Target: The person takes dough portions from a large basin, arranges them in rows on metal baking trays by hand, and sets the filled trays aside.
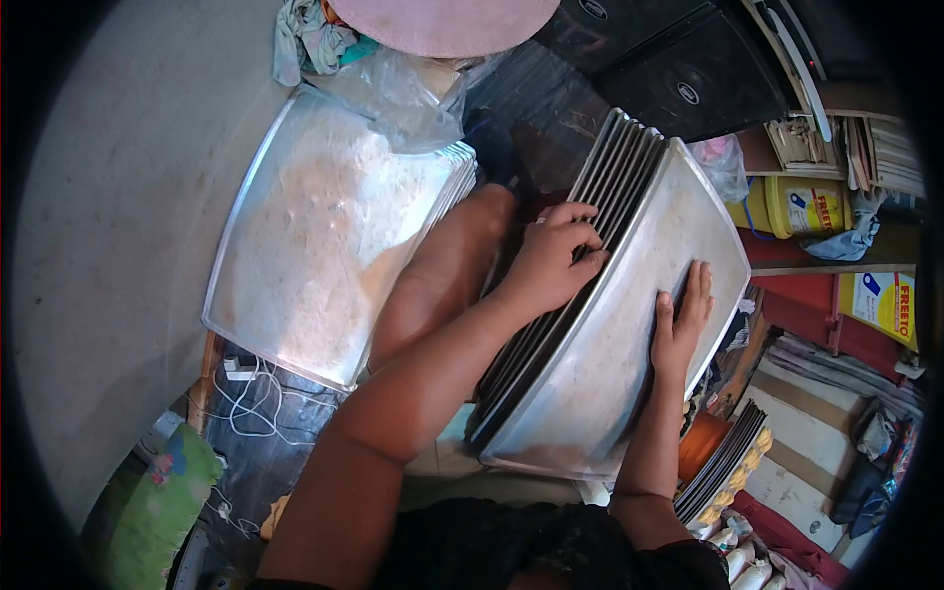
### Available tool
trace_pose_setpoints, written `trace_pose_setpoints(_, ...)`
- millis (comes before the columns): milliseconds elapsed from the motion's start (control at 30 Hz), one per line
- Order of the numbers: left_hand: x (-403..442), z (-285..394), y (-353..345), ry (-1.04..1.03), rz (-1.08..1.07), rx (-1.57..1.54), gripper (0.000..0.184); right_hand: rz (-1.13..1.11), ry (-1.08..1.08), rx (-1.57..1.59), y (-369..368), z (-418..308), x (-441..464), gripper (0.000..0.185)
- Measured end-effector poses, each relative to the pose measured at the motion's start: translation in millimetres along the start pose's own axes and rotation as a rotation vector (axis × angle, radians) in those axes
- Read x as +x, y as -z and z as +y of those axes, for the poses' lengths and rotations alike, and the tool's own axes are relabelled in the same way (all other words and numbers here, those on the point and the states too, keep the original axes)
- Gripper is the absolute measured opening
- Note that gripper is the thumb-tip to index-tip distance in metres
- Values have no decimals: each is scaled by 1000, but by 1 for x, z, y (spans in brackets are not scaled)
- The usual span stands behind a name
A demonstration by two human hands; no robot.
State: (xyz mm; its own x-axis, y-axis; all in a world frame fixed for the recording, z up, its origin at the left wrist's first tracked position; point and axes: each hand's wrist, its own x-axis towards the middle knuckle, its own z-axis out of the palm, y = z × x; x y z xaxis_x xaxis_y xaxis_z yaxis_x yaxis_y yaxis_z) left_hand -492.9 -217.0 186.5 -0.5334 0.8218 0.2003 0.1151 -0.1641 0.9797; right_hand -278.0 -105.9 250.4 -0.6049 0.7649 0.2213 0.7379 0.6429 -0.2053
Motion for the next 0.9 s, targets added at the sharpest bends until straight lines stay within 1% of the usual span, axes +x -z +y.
trace_pose_setpoints(67, -2, -2, -5, 5, 32, -26, 9, 0, 8, 3, -1, 2, 0, 68)
trace_pose_setpoints(300, -5, 5, -7, 10, 53, 35, 12, -11, 36, -19, -1, 2, 0, 66)
trace_pose_setpoints(433, -8, 10, -17, -5, 165, -43, 11, -6, 33, -11, -2, 3, 1, 67)
trace_pose_setpoints(500, -12, 7, -21, -72, 223, -20, 13, 8, 19, 6, 0, 0, 2, 68)
trace_pose_setpoints(567, -15, 11, -17, -80, 122, -34, 20, 25, 19, 18, -1, -1, 1, 68)
trace_pose_setpoints(600, -15, 12, -12, -72, 33, 51, 24, 28, 11, 5, 0, -2, 2, 69)
trace_pose_setpoints(633, -13, 13, -11, -67, 35, 84, 25, 32, -2, -8, 1, -4, 2, 69)
trace_pose_setpoints(700, -6, 25, -4, -66, -67, 165, 25, 21, -39, -14, 3, -5, 1, 70)
trace_pose_setpoints(733, -5, 10, -8, -13, -62, 27, 25, 16, -61, -8, 5, -7, 1, 71)
trace_pose_setpoints(767, -1, 6, -5, -25, -66, 125, 25, 7, -81, -3, 8, -7, 1, 71)
trace_pose_setpoints(800, -2, 2, -7, -66, -61, 64, 25, 18, -78, 10, 8, -5, -2, 71)
trace_pose_setpoints(833, -2, 6, -7, -17, -67, 61, 24, 32, -69, 25, 6, -1, -3, 71)
trace_pose_setpoints(867, 2, -20, -4, -101, -78, -38, 24, 30, -74, 70, 7, 0, -5, 70)
trace_pose_setpoints(900, 1, -20, -2, -50, -83, -44, 23, 23, -76, 116, 11, 4, -9, 69)
